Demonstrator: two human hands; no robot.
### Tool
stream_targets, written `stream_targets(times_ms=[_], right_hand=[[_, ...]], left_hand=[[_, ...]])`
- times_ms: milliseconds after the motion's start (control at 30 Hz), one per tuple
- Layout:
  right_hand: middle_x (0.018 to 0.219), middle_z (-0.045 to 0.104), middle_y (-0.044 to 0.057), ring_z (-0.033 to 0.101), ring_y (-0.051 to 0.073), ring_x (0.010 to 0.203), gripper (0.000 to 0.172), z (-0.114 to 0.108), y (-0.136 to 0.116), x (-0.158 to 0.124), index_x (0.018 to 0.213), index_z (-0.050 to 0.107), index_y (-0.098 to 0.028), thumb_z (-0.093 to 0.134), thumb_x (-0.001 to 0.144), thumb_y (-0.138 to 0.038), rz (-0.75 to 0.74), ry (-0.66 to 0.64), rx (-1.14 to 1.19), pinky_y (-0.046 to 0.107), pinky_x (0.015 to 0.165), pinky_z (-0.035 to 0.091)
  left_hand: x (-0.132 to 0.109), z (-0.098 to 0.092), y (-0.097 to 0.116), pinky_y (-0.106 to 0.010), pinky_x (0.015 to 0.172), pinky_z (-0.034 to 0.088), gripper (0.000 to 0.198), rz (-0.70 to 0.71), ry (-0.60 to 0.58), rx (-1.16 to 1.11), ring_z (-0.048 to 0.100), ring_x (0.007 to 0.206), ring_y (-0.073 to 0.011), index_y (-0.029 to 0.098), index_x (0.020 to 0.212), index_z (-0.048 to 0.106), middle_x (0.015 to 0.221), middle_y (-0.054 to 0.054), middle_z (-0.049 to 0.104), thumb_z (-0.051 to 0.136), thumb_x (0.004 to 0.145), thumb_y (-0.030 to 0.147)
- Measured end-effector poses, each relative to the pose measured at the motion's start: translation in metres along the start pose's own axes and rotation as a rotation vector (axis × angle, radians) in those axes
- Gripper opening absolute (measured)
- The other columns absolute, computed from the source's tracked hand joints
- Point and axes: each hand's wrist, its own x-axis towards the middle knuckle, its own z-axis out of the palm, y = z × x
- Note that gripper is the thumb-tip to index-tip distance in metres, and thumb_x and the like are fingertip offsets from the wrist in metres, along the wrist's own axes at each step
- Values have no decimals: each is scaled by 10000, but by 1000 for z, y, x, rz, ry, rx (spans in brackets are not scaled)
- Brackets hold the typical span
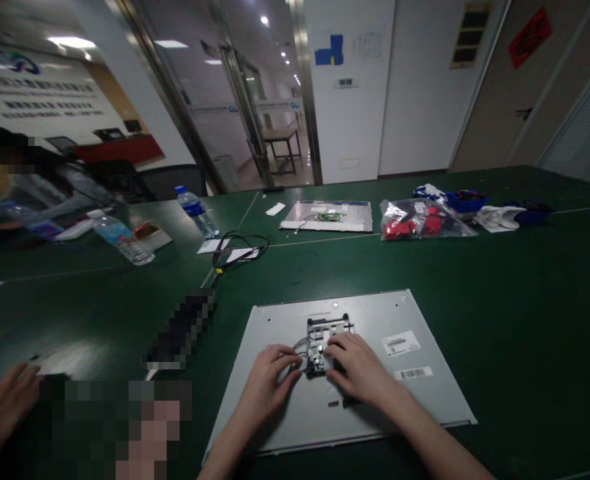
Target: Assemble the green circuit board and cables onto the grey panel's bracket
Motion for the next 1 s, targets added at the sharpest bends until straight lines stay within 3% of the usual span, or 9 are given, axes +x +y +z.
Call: stream_targets(times_ms=[633, 1000], right_hand=[[1207, 585, 75, 520, 246, 1131, 330, 2, 0, -4, 1154, 591, -229, 660, 832, -214, -27, 19, -7, 423, 979, 424], [1205, 591, 71, 519, 242, 1139, 334, 4, -6, -14, 1154, 599, -232, 657, 827, -201, -38, 29, -7, 421, 985, 424]], left_hand=[[-5, -2, 1, -427, 873, 441, 175, 29, 59, 4, 559, 997, -245, 239, 1044, 669, 1059, -62, 623, 604, 882, 231], [-21, -12, 25, -422, 866, 436, 240, 109, 175, 51, 560, 986, -238, 249, 1132, 612, 1051, -61, 620, 563, 901, 210]])
